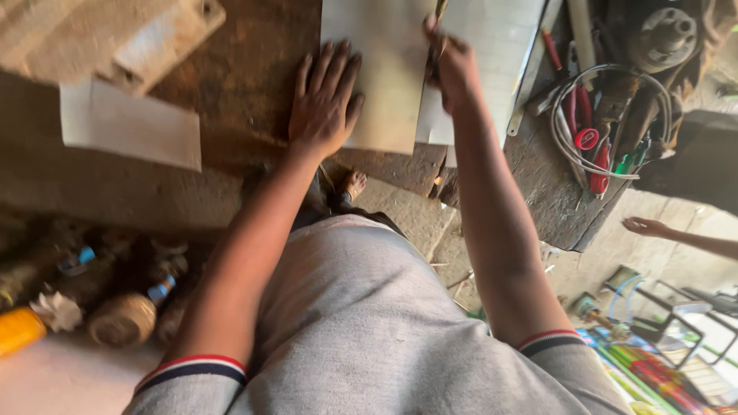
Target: The person places a ruler on a large white sheet on a workbench and draws straight lines with a pen, then uses scissors to cut the sheet into strips along the marked lines, holding the sheet up while cutting.
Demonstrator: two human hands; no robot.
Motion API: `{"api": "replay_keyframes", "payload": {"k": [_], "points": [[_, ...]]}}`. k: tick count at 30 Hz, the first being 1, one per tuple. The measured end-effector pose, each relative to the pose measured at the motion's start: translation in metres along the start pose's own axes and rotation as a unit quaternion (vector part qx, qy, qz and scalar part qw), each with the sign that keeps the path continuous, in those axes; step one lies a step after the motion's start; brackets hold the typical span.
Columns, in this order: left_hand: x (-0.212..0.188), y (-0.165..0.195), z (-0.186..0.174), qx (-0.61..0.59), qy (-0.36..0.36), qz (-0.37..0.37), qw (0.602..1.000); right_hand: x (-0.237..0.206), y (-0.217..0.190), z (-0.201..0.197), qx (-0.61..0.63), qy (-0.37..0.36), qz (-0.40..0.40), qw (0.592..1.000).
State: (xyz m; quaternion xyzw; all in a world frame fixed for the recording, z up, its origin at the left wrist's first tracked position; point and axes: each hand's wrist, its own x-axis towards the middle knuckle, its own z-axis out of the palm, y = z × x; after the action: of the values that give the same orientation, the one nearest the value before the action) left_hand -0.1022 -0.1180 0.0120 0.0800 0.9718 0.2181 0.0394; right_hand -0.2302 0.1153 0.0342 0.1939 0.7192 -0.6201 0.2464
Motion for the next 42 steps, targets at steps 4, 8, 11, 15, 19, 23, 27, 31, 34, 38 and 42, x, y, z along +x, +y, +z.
{"api": "replay_keyframes", "payload": {"k": [4, 8, 11, 15, 19, 23, 27, 31, 34, 38, 42], "points": [[0.005, 0.0, -0.018, -0.013, 0.015, 0.027, 0.999, -0.022, 0.006, 0.003, -0.085, 0.03, 0.002, 0.996], [0.002, 0.009, -0.048, -0.119, 0.061, 0.035, 0.99, -0.053, -0.007, 0.015, 0.069, 0.035, -0.032, 0.996], [-0.004, 0.022, -0.071, -0.196, 0.13, 0.037, 0.971, -0.09, -0.021, 0.03, 0.226, 0.056, -0.061, 0.971], [0.011, 0.027, -0.097, -0.49, 0.067, -0.102, 0.863, -0.132, -0.041, 0.039, 0.334, 0.037, -0.11, 0.936], [0.014, 0.035, -0.122, -0.771, -0.115, -0.173, 0.601, -0.158, -0.054, 0.032, 0.363, 0.044, -0.102, 0.925], [0.013, 0.048, -0.143, -0.732, -0.088, -0.09, 0.67, -0.166, -0.065, -0.004, 0.372, 0.031, -0.164, 0.913], [0.012, 0.037, -0.167, -0.586, -0.136, -0.109, 0.792, -0.165, -0.077, -0.063, 0.351, 0.036, -0.217, 0.91], [0.008, 0.035, -0.179, -0.455, -0.208, -0.093, 0.861, -0.175, -0.085, -0.116, 0.335, 0.011, -0.217, 0.917], [0.005, 0.048, -0.171, -0.692, -0.087, -0.016, 0.716, -0.187, -0.085, -0.135, 0.304, 0.012, -0.235, 0.923], [-0.014, 0.108, -0.115, -0.723, -0.106, -0.087, 0.678, -0.201, -0.077, -0.138, 0.353, 0.03, -0.24, 0.904], [-0.026, 0.194, -0.054, -0.651, -0.104, -0.002, 0.752, -0.214, -0.064, -0.129, 0.423, -0.001, -0.175, 0.889]]}}
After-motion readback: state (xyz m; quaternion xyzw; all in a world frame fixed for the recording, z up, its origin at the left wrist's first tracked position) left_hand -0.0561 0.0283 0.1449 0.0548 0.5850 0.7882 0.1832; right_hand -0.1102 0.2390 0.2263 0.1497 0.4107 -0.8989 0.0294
